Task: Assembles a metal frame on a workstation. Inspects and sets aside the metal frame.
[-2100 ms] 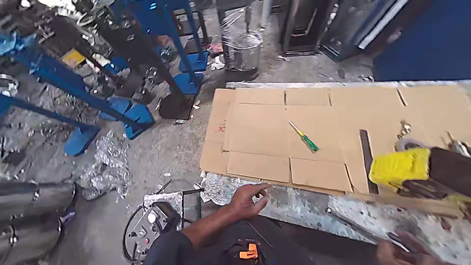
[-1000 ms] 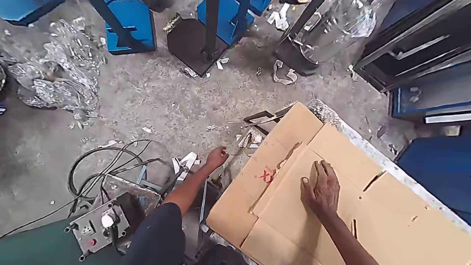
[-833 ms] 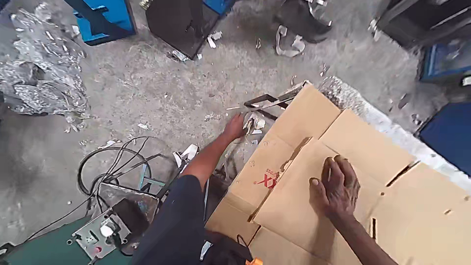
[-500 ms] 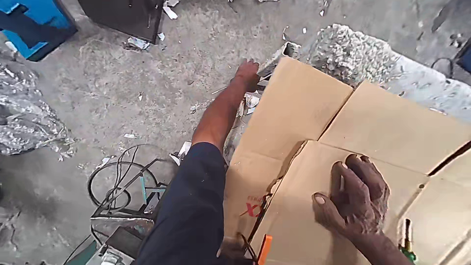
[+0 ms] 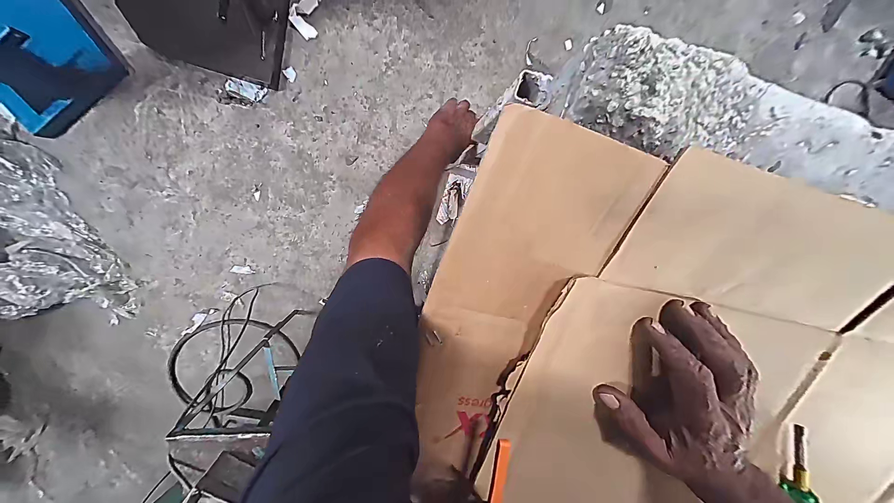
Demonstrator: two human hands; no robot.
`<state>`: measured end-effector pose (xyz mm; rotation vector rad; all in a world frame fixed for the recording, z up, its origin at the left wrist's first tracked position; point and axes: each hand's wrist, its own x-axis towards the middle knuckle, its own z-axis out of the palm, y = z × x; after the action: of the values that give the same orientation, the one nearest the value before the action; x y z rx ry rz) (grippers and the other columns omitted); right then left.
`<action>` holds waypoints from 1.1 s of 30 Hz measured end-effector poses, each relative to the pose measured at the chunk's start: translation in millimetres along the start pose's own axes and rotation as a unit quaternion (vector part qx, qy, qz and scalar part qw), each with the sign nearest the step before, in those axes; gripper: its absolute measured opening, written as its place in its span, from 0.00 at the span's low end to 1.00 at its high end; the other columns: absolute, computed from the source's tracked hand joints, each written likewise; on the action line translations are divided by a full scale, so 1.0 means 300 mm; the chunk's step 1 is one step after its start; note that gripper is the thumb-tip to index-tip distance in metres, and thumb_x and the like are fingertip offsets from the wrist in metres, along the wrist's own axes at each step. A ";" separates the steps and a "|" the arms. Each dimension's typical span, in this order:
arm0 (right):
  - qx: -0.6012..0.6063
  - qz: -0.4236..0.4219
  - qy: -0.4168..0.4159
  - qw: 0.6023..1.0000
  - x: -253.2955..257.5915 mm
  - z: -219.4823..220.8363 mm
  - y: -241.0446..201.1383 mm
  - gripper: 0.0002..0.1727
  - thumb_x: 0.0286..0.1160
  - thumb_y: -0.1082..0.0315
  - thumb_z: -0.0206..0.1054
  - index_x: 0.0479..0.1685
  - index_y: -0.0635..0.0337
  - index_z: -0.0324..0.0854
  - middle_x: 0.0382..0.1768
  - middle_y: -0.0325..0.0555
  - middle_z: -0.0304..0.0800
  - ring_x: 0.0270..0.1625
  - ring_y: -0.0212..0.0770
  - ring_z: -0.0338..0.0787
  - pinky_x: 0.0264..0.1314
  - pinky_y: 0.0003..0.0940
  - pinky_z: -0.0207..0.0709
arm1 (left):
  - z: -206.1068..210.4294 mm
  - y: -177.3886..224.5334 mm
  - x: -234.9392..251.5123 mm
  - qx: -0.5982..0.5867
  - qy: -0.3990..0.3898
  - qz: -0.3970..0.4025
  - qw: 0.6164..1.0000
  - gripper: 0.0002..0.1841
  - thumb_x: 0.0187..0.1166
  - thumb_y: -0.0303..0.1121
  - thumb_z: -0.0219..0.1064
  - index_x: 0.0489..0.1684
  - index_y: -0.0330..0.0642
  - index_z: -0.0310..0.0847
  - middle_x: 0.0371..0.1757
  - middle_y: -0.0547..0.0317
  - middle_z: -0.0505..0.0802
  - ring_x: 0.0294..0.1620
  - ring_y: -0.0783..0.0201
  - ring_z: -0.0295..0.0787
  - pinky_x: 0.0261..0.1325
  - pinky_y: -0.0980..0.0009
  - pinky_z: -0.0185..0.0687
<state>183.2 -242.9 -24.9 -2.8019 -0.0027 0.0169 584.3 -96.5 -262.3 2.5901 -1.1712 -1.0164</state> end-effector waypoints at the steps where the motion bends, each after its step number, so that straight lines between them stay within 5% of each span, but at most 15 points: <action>1: 0.000 -0.001 0.001 1.000 0.003 0.002 0.001 0.47 0.71 0.26 0.57 0.90 0.39 0.62 0.88 0.50 0.67 0.93 0.54 0.60 0.94 0.58 0.49 | -0.005 -0.025 0.000 0.018 0.014 0.004 1.000 0.36 0.79 0.37 0.71 0.89 0.40 0.64 0.76 0.32 0.81 0.80 0.32 0.73 0.80 0.39 0.65; 3: 0.005 -0.002 0.003 1.000 0.002 0.003 0.000 0.46 0.71 0.27 0.57 0.90 0.39 0.63 0.87 0.49 0.69 0.92 0.54 0.61 0.94 0.58 0.50 | 0.007 -0.108 -0.004 0.013 0.042 -0.003 0.999 0.41 0.69 0.40 0.76 0.87 0.46 0.65 0.69 0.32 0.86 0.74 0.29 0.78 0.74 0.32 0.70; 5: 0.005 -0.004 0.001 1.000 0.007 0.000 -0.002 0.45 0.71 0.28 0.58 0.89 0.40 0.63 0.87 0.49 0.70 0.92 0.54 0.62 0.93 0.58 0.51 | -0.012 -0.188 -0.088 0.005 0.045 -0.012 0.999 0.35 0.71 0.47 0.74 0.80 0.46 0.74 0.66 0.34 0.88 0.74 0.30 0.80 0.71 0.32 0.73; 9: 0.000 -0.003 0.006 1.000 0.002 0.004 0.001 0.45 0.70 0.29 0.59 0.87 0.42 0.66 0.84 0.54 0.73 0.90 0.59 0.65 0.91 0.61 0.54 | -0.018 -0.306 -0.327 0.009 0.044 -0.069 0.997 0.21 0.70 0.47 0.70 0.54 0.42 0.88 0.54 0.38 0.93 0.68 0.30 0.83 0.60 0.30 0.79; 12: 0.002 0.004 -0.002 1.000 -0.004 0.008 0.000 0.45 0.70 0.29 0.59 0.87 0.45 0.68 0.84 0.57 0.72 0.89 0.62 0.65 0.89 0.65 0.55 | 0.011 -0.378 -0.522 -0.026 0.027 -0.170 0.985 0.23 0.69 0.49 0.73 0.61 0.50 0.88 0.57 0.37 0.92 0.67 0.31 0.84 0.57 0.27 0.79; 17: 0.002 -0.003 -0.007 1.000 0.018 -0.001 -0.004 0.46 0.73 0.32 0.60 0.89 0.49 0.65 0.90 0.53 0.62 0.94 0.60 0.55 0.92 0.63 0.50 | -0.012 -0.388 -0.830 -0.091 0.017 -0.259 0.962 0.22 0.68 0.40 0.75 0.57 0.36 0.86 0.52 0.30 0.92 0.59 0.27 0.88 0.58 0.24 0.76; 22: 0.015 0.007 -0.015 1.000 0.026 -0.018 -0.025 0.46 0.74 0.33 0.61 0.89 0.51 0.64 0.91 0.54 0.61 0.95 0.58 0.54 0.94 0.61 0.48 | -0.046 -0.420 -1.046 -0.098 -0.001 -0.378 0.921 0.23 0.68 0.41 0.75 0.55 0.32 0.85 0.54 0.25 0.89 0.60 0.25 0.86 0.56 0.22 0.75; 28: 0.020 0.008 -0.023 0.999 0.031 -0.023 -0.023 0.47 0.73 0.33 0.60 0.88 0.55 0.65 0.90 0.57 0.62 0.94 0.62 0.54 0.93 0.63 0.48 | 0.174 -0.540 -1.155 -0.130 -0.043 -0.422 0.896 0.27 0.69 0.41 0.76 0.60 0.29 0.81 0.57 0.23 0.88 0.62 0.25 0.85 0.59 0.22 0.75; 33: 0.012 -0.004 -0.016 1.000 0.041 -0.019 -0.019 0.47 0.73 0.33 0.59 0.87 0.56 0.66 0.89 0.59 0.63 0.94 0.62 0.53 0.93 0.62 0.47 | 0.184 -0.647 -1.176 -0.145 -0.042 -0.438 0.886 0.32 0.72 0.47 0.75 0.66 0.29 0.79 0.60 0.25 0.88 0.62 0.28 0.87 0.64 0.24 0.74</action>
<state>195.4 -239.4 -17.7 -2.7771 -0.0210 0.0608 503.4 295.0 -189.3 2.8183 0.2427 -1.2970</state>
